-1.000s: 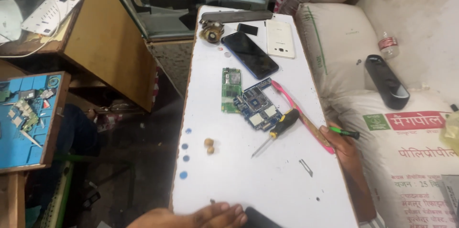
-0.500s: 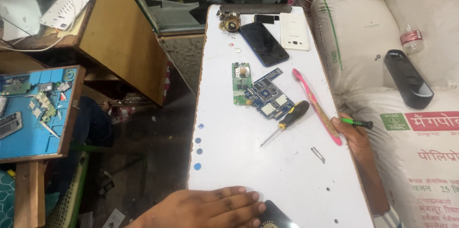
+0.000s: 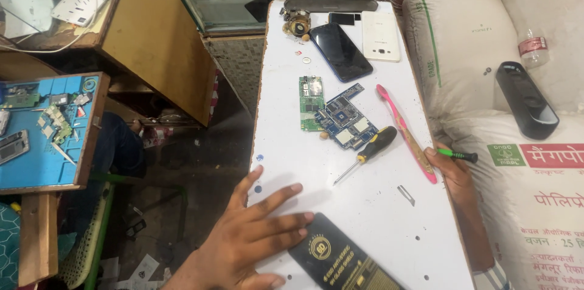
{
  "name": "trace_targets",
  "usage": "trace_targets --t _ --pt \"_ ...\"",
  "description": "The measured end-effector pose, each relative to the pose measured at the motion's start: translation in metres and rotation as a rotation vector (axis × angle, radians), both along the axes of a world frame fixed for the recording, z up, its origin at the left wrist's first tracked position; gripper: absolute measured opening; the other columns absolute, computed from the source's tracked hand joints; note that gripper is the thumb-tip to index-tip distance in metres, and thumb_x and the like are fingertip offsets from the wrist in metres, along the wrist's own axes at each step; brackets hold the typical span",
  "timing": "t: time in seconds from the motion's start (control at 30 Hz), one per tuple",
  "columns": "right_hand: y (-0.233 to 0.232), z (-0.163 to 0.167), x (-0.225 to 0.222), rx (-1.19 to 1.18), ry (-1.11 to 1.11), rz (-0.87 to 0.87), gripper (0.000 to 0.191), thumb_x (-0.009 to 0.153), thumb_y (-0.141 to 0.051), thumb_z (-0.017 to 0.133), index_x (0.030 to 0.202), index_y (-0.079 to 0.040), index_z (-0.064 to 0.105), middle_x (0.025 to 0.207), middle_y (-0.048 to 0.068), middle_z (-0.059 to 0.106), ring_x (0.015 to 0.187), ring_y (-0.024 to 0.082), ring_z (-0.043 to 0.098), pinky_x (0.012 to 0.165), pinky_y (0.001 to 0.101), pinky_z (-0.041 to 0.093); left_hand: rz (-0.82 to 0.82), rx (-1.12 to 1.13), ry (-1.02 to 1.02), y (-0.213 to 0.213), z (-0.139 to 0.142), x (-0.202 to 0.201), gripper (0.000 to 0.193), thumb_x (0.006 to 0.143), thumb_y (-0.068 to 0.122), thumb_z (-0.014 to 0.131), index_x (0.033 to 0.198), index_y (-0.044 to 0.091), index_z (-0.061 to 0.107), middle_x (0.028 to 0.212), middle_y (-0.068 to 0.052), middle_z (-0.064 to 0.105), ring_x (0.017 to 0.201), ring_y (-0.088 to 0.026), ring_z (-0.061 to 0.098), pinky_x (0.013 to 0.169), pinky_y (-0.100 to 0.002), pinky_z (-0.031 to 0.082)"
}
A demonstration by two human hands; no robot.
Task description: The person holds a disassembled smartphone mainboard on a white work board and uses a pink pry tool to work along the board's edges and connectors, repositioning the board and nearby phone parts as they work. Other phones, a screwdriver, and a battery pack rest on the board around them.
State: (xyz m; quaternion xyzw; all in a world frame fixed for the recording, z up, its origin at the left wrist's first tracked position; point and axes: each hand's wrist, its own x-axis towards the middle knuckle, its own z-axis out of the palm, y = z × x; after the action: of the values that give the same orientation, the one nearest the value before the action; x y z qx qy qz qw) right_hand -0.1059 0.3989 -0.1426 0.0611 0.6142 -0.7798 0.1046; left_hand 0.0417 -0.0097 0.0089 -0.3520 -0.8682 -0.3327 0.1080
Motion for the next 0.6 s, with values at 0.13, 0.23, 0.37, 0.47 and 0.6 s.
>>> trace_targets --t 0.13,0.23,0.37,0.47,0.6 --pt "0.002 -0.003 0.001 0.008 0.001 0.004 0.030 0.100 -0.016 0.062 0.122 0.004 0.065 0.091 0.009 0.071 0.074 0.011 0.065 0.064 0.0235 0.051 0.128 0.102 -0.047 0.003 -0.019 0.005 0.050 0.100 0.055 0.045 0.118 0.018 0.074 0.149 -0.010 0.061 0.157 -0.036 0.029 0.125 -0.070 0.000" --pt "0.003 -0.004 -0.002 0.014 0.005 0.005 0.031 0.100 -0.016 0.061 0.122 0.004 0.065 0.091 0.009 0.071 0.075 0.011 0.065 0.065 0.0233 0.051 0.242 0.405 -0.183 0.011 -0.029 0.007 0.074 0.102 0.052 0.059 0.149 0.004 0.029 0.164 -0.026 0.014 0.159 -0.042 0.009 0.123 -0.061 0.012" --pt "0.000 -0.004 -0.005 0.022 0.009 0.016 0.031 0.100 -0.016 0.061 0.123 0.005 0.065 0.092 0.008 0.071 0.077 0.010 0.065 0.067 0.0232 0.051 0.613 0.665 -0.680 0.028 -0.040 0.005 0.109 0.089 0.024 0.073 0.161 0.003 -0.006 0.171 -0.026 0.002 0.158 -0.036 0.010 0.123 -0.049 0.014" --pt "0.000 -0.003 -0.009 0.018 0.015 0.028 0.032 0.100 -0.016 0.061 0.124 0.005 0.065 0.093 0.008 0.071 0.078 0.010 0.065 0.068 0.0230 0.051 0.599 1.133 -1.090 0.035 -0.048 -0.001 0.089 0.084 0.007 0.064 0.160 0.009 0.018 0.157 -0.021 0.046 0.141 -0.030 0.047 0.113 -0.040 0.040" --pt "0.001 -0.006 -0.014 0.018 0.017 0.042 0.032 0.101 -0.017 0.061 0.125 0.005 0.065 0.094 0.008 0.071 0.079 0.010 0.065 0.069 0.0229 0.051 0.602 1.208 -1.129 0.037 -0.057 -0.006 0.082 0.088 -0.001 0.058 0.160 0.008 0.020 0.154 -0.016 0.048 0.139 -0.023 0.049 0.113 -0.036 0.039"
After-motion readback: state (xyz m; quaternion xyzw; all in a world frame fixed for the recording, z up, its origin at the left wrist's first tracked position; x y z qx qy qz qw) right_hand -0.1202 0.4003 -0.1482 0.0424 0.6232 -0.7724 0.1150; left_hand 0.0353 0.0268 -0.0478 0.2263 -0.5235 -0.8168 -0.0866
